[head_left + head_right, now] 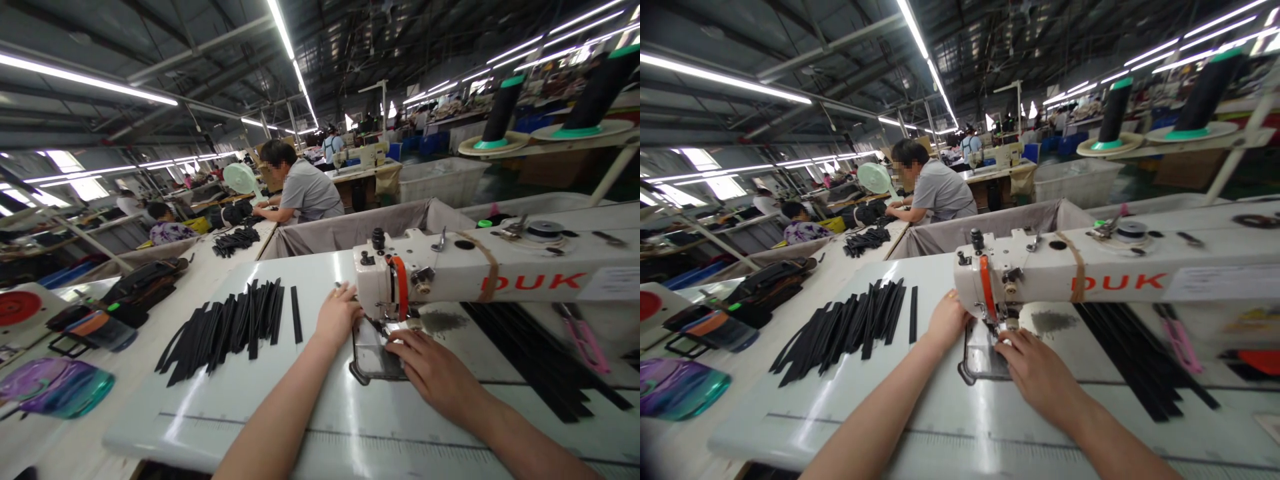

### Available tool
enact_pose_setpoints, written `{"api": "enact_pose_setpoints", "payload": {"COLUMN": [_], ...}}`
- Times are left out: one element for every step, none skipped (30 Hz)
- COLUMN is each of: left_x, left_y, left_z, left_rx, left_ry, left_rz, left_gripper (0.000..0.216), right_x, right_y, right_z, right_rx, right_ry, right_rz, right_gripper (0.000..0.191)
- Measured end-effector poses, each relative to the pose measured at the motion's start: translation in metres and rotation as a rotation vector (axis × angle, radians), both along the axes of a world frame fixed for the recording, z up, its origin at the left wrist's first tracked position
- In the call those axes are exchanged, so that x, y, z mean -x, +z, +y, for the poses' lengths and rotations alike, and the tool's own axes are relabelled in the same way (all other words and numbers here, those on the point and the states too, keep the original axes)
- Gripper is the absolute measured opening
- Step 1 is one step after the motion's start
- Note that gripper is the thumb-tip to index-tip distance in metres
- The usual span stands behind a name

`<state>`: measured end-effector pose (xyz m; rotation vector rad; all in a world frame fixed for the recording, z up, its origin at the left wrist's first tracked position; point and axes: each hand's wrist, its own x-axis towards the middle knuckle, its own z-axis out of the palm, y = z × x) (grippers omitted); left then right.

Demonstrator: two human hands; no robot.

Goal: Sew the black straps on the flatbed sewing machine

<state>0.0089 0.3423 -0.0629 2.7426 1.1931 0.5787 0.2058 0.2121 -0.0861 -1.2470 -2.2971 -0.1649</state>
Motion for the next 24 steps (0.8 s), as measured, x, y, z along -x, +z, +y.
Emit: {"api": "enact_pose_setpoints", "payload": {"left_x": [0.002,0.004,0.005,0.004,0.003,0.002,0.001,0.001,0.001,0.003,0.004,0.007,0.009,0.01,0.011,0.012,0.011,0.01,0.009,0.007,0.005,0.004,0.002,0.001], "left_y": [0.002,0.004,0.005,0.005,0.005,0.004,0.004,0.003,0.001,0.0,-0.002,-0.004,-0.006,-0.009,-0.011,-0.013,-0.015,-0.016,-0.017,-0.018,-0.019,-0.019,-0.019,-0.019], "left_z": [-0.002,-0.006,-0.013,-0.022,-0.032,-0.043,-0.054,-0.062,-0.069,-0.074,-0.076,-0.077,-0.076,-0.075,-0.074,-0.074,-0.075,-0.076,-0.078,-0.08,-0.082,-0.084,-0.085,-0.087], "left_rx": [-0.006,-0.003,0.006,0.018,0.035,0.056,0.087,0.116,0.144,0.17,0.192,0.212,0.23,0.248,0.261,0.27,0.273,0.273,0.269,0.262,0.253,0.244,0.234,0.224], "left_ry": [0.077,0.128,0.147,0.138,0.115,0.083,0.039,0.001,-0.038,-0.075,-0.102,-0.124,-0.138,-0.144,-0.144,-0.143,-0.143,-0.144,-0.141,-0.134,-0.124,-0.112,-0.101,-0.092], "left_rz": [0.012,0.019,0.023,0.019,0.011,-0.005,-0.04,-0.074,-0.112,-0.151,-0.187,-0.225,-0.262,-0.294,-0.322,-0.341,-0.353,-0.359,-0.36,-0.359,-0.356,-0.351,-0.345,-0.339], "left_gripper": [0.013,0.016,0.02,0.023,0.025,0.025,0.025,0.024,0.023,0.021,0.02,0.017,0.016,0.016,0.018,0.02,0.019,0.018,0.016,0.015,0.014,0.014,0.014,0.014], "right_x": [0.0,0.0,0.0,0.0,0.001,0.001,0.001,0.001,0.001,0.001,0.001,0.001,0.0,0.0,-0.001,-0.001,-0.002,-0.002,-0.002,-0.002,-0.002,-0.002,-0.002,-0.002], "right_y": [0.0,0.0,0.0,0.0,0.001,0.001,0.002,0.003,0.004,0.005,0.005,0.006,0.006,0.005,0.005,0.004,0.003,0.002,0.001,0.001,0.001,0.002,0.003,0.004], "right_z": [0.0,0.0,0.0,0.0,0.0,0.0,0.0,0.0,0.0,0.0,-0.001,-0.001,-0.001,-0.002,-0.002,-0.002,-0.003,-0.003,-0.003,-0.003,-0.003,-0.003,-0.003,-0.003], "right_rx": [0.0,-0.001,-0.003,-0.004,-0.003,0.004,0.016,0.03,0.044,0.058,0.071,0.079,0.085,0.085,0.081,0.072,0.059,0.046,0.038,0.03,0.026,0.021,0.018,0.016], "right_ry": [-0.007,-0.009,-0.007,0.002,0.02,0.043,0.067,0.089,0.104,0.112,0.115,0.115,0.115,0.114,0.114,0.114,0.115,0.115,0.116,0.113,0.109,0.105,0.101,0.096], "right_rz": [-0.001,-0.001,0.001,0.002,0.007,0.015,0.025,0.039,0.053,0.066,0.075,0.082,0.085,0.086,0.084,0.083,0.082,0.083,0.084,0.087,0.092,0.098,0.104,0.11], "right_gripper": [0.032,0.033,0.034,0.037,0.04,0.043,0.044,0.044,0.043,0.042,0.041,0.04,0.037,0.035,0.032,0.029,0.027,0.025,0.024,0.024,0.024,0.024,0.024,0.024]}}
